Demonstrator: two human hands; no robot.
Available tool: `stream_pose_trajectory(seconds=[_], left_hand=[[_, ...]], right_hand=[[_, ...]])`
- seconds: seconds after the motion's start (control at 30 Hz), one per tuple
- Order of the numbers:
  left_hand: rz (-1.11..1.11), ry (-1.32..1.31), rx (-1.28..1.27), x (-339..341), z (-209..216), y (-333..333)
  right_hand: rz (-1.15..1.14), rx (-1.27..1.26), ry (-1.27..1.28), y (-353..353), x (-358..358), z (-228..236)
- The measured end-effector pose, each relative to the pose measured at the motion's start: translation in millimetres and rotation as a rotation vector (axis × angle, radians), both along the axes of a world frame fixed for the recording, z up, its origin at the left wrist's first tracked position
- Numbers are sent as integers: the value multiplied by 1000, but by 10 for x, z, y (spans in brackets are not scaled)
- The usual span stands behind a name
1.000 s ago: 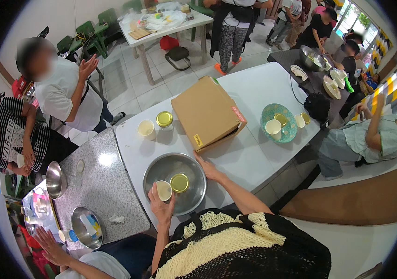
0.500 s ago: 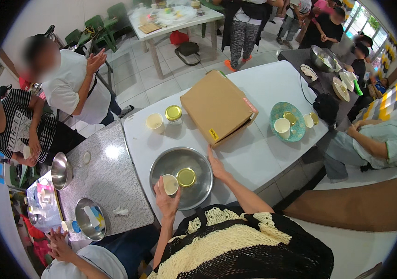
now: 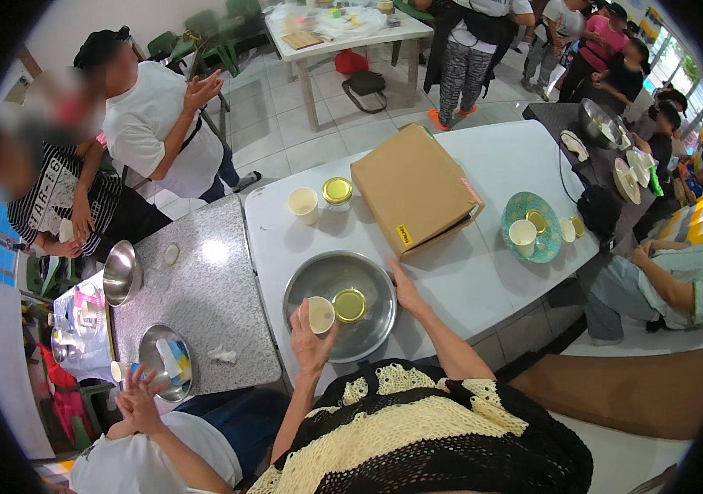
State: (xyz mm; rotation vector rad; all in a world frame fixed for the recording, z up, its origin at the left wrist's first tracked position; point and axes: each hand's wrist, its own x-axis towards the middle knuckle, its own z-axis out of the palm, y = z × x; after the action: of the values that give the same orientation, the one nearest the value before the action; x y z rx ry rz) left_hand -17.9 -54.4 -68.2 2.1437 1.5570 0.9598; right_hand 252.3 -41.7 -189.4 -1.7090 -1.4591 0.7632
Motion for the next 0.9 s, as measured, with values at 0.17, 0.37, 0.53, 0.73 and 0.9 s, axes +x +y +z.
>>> stream_pose_trajectory(seconds=[0.17,0.37,0.53,0.73,0.9], left_hand=[[5,-9,8,-23,-22,-3],[3,-28,-47,-22,14,-16],[8,-8,-3,-40,0,-11],[-15,-38,-15,-23,-9,-3],[-15,-22,-4,-40,-18,-13]], right_hand=[[33,-92,78,-33,-8,34],[-85,-66,148,-63,-92,158],[-158,-204,232,59,-64,304],[-138,-26,43,-103,64,260],[-161,218,63,-69,-25,1053]])
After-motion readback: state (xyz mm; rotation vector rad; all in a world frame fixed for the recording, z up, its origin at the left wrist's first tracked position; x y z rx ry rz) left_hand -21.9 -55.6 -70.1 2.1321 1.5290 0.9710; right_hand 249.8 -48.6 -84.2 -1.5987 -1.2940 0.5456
